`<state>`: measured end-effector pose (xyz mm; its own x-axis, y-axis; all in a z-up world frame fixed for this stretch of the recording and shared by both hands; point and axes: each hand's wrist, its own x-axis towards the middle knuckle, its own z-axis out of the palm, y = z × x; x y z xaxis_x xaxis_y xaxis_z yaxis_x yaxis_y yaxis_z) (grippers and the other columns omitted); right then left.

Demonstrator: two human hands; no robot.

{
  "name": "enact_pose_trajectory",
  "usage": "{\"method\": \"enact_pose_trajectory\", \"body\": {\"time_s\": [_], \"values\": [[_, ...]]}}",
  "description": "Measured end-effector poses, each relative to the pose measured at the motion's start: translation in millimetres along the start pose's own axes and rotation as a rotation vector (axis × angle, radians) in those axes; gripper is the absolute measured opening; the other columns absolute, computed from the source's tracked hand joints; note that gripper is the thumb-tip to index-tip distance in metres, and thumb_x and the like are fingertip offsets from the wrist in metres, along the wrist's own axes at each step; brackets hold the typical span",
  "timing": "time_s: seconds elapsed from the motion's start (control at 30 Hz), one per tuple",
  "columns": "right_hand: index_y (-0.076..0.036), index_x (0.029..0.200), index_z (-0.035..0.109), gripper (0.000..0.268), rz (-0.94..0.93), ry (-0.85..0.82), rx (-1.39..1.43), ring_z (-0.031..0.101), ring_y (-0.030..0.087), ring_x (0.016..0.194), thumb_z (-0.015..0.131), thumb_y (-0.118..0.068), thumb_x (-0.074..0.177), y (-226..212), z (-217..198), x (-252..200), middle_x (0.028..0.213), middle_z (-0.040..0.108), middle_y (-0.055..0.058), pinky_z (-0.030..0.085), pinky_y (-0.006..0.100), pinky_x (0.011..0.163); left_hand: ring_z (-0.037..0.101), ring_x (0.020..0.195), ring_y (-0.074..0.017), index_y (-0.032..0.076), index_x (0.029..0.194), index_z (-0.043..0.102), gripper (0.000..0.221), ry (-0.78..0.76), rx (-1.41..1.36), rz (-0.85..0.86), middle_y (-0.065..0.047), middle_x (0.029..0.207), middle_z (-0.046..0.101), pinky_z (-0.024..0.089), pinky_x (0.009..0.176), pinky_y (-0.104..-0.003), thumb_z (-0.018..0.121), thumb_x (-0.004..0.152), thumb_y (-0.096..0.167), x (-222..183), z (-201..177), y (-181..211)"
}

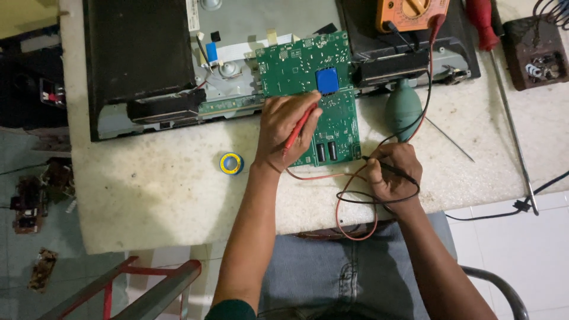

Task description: Testing a television main board with a multimeter to diagnose electrical issues.

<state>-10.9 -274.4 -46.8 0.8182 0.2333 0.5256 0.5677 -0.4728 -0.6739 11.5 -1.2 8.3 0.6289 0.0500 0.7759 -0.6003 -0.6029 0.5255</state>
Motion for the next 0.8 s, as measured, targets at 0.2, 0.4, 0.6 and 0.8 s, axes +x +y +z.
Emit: {"method": "enact_pose_trajectory", "body": {"time_s": [0.2, 0.4, 0.6, 0.8], "values": [[-0.017, 0.091, 0.073, 0.014, 0.007, 0.012, 0.027, 0.066, 0.033, 0.086, 0.072, -0.03, 0.095, 0, 2, 1, 0.084, 0.068, 0.006, 0.054, 0.039, 0.085, 0.075, 0.086, -0.0288, 0.007, 0.114, 0.072, 0.019, -0.05, -0.226, 0.007, -0.01, 0.095, 0.077, 0.058, 0.086, -0.035, 0.071, 0.097, 0.014, 22, 26, -1], [-0.015, 0.092, 0.072, 0.017, -0.018, 0.026, -0.016, 0.065, 0.032, 0.083, 0.071, -0.032, 0.096, 6, 3, 0, 0.083, 0.066, 0.007, 0.054, 0.038, 0.082, 0.075, 0.079, -0.0329, 0.007, 0.1, 0.073, 0.011, -0.054, -0.243, -0.005, -0.01, 0.083, 0.075, 0.058, 0.077, -0.037, 0.07, 0.09, 0.003, 43, 32, -18], [-0.016, 0.09, 0.072, 0.014, 0.002, 0.03, 0.033, 0.066, 0.033, 0.081, 0.073, -0.03, 0.094, 0, 2, 4, 0.081, 0.066, 0.007, 0.055, 0.04, 0.079, 0.074, 0.083, -0.0236, 0.012, 0.099, 0.073, 0.009, -0.016, -0.105, 0.028, -0.003, 0.087, 0.076, 0.051, 0.091, -0.034, 0.072, 0.09, 0.01, 47, 23, -22], [-0.017, 0.087, 0.072, 0.014, -0.02, 0.033, 0.019, 0.066, 0.03, 0.081, 0.073, -0.029, 0.094, 0, 2, 4, 0.082, 0.067, 0.006, 0.054, 0.037, 0.079, 0.072, 0.097, -0.0137, 0.022, 0.104, 0.074, 0.013, -0.079, -0.052, -0.016, 0.007, 0.097, 0.077, 0.041, 0.105, -0.032, 0.074, 0.091, 0.02, 35, 32, -25]]}}
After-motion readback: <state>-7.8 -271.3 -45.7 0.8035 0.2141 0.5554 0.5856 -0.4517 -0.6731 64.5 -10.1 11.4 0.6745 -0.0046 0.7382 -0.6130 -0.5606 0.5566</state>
